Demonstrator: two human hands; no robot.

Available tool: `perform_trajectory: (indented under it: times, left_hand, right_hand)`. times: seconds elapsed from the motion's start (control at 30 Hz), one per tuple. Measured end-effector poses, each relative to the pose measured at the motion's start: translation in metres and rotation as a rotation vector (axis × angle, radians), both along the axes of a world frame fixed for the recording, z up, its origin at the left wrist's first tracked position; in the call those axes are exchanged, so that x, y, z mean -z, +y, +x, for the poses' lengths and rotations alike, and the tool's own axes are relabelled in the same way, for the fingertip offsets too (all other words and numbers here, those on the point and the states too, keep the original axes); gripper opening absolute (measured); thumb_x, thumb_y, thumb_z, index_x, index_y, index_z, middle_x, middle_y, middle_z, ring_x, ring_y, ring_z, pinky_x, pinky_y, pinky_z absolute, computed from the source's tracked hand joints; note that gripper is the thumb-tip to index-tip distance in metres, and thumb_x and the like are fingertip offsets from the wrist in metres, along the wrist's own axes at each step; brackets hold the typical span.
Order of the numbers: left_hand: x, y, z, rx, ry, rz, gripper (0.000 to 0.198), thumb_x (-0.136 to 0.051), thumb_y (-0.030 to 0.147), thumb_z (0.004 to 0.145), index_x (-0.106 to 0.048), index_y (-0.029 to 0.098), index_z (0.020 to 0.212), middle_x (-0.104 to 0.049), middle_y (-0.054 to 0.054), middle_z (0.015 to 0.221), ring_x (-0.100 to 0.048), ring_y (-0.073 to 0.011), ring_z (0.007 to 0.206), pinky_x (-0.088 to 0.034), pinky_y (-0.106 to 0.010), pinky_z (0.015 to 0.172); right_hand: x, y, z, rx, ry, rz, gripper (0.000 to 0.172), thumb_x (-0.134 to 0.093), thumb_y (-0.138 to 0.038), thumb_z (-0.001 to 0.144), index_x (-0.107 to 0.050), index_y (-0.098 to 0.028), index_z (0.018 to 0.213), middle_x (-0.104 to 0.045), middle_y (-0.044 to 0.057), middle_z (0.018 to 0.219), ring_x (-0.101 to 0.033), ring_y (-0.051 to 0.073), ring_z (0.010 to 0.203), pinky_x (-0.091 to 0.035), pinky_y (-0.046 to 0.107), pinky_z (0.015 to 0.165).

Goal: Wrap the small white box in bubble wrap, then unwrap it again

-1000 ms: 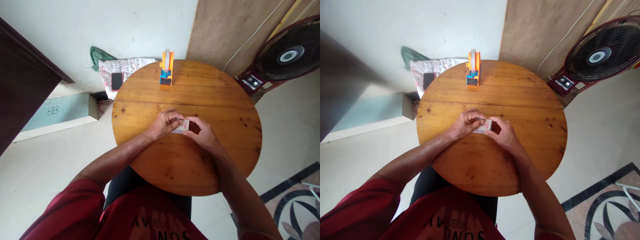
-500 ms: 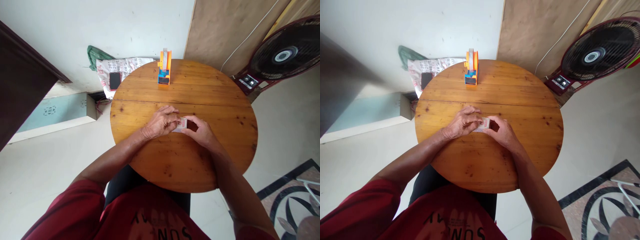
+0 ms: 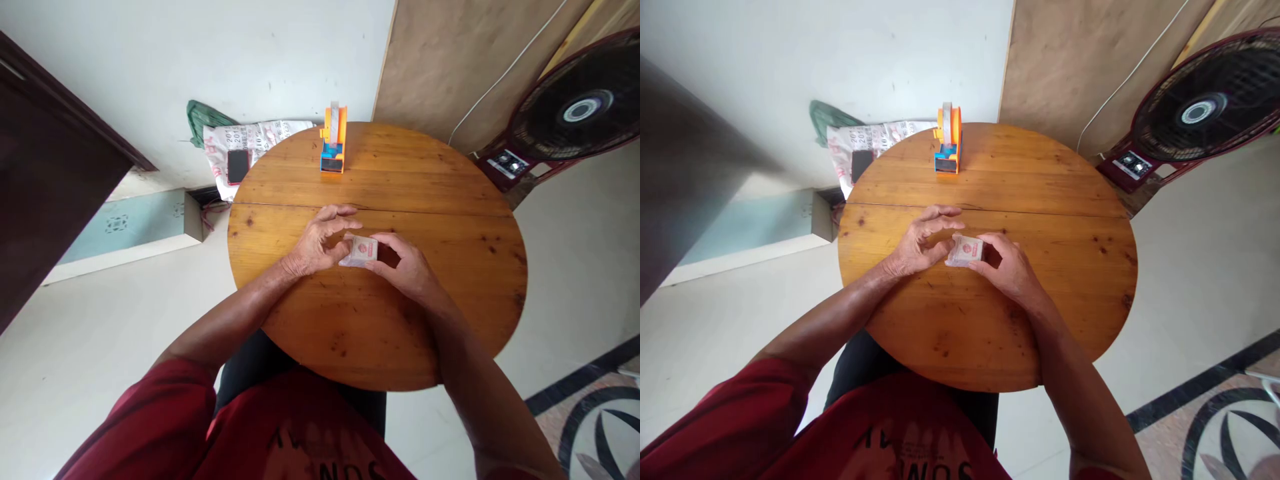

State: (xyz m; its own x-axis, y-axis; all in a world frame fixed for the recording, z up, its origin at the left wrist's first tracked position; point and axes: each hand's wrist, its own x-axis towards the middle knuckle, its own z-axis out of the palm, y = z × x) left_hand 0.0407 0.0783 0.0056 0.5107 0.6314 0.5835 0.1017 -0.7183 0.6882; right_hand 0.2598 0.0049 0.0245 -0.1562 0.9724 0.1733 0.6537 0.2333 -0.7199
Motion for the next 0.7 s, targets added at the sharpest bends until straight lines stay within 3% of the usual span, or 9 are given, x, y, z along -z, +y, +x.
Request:
perform_trajectory:
  times: [0.23, 0.43, 0.57, 0.7]
  left_hand:
    - [0.002, -0.001, 0.002, 0.076, 0.208, 0.121, 0.031, -0.063, 0.042, 0.092, -0.074, 0.023, 0.114, -0.051, -0.015, 0.149, -0.052, -0.0317, 0.134, -0.041, -0.055, 0.111]
    - [0.006, -0.003, 0.005, 0.096, 0.186, 0.143, 0.031, -0.066, 0.039, 0.088, -0.073, 0.022, 0.113, -0.047, -0.014, 0.154, -0.051, -0.0347, 0.135, -0.042, -0.055, 0.110]
    - [-0.001, -0.002, 0.001, 0.064, 0.055, -0.030, 0.048, -0.067, 0.033, 0.086, -0.062, 0.022, 0.132, -0.046, -0.016, 0.154, -0.046, -0.0334, 0.141, -0.038, -0.054, 0.115]
    - [-0.011, 0.001, -0.006, 0.012, 0.095, -0.379, 0.050, -0.066, 0.031, 0.084, -0.061, 0.017, 0.132, -0.058, -0.016, 0.139, -0.058, -0.0301, 0.127, -0.049, -0.047, 0.106]
  right_hand:
    - [0.001, -0.002, 0.001, 0.053, -0.048, -0.044, 0.046, -0.072, -0.040, 0.080, -0.065, -0.027, 0.123, -0.073, 0.009, 0.122, -0.067, 0.033, 0.111, -0.051, 0.053, 0.097]
    - [0.001, -0.001, 0.001, 0.013, -0.031, -0.036, 0.039, -0.072, -0.042, 0.080, -0.067, -0.025, 0.115, -0.074, 0.008, 0.115, -0.069, 0.031, 0.106, -0.051, 0.051, 0.096]
    - [0.001, -0.002, 0.002, 0.036, -0.030, -0.043, 0.044, -0.071, -0.043, 0.080, -0.065, -0.026, 0.121, -0.073, 0.009, 0.122, -0.068, 0.032, 0.110, -0.051, 0.052, 0.097]
    - [0.000, -0.002, 0.002, 0.045, -0.048, -0.046, 0.046, -0.072, -0.042, 0.079, -0.065, -0.025, 0.121, -0.073, 0.010, 0.122, -0.068, 0.033, 0.110, -0.050, 0.052, 0.098]
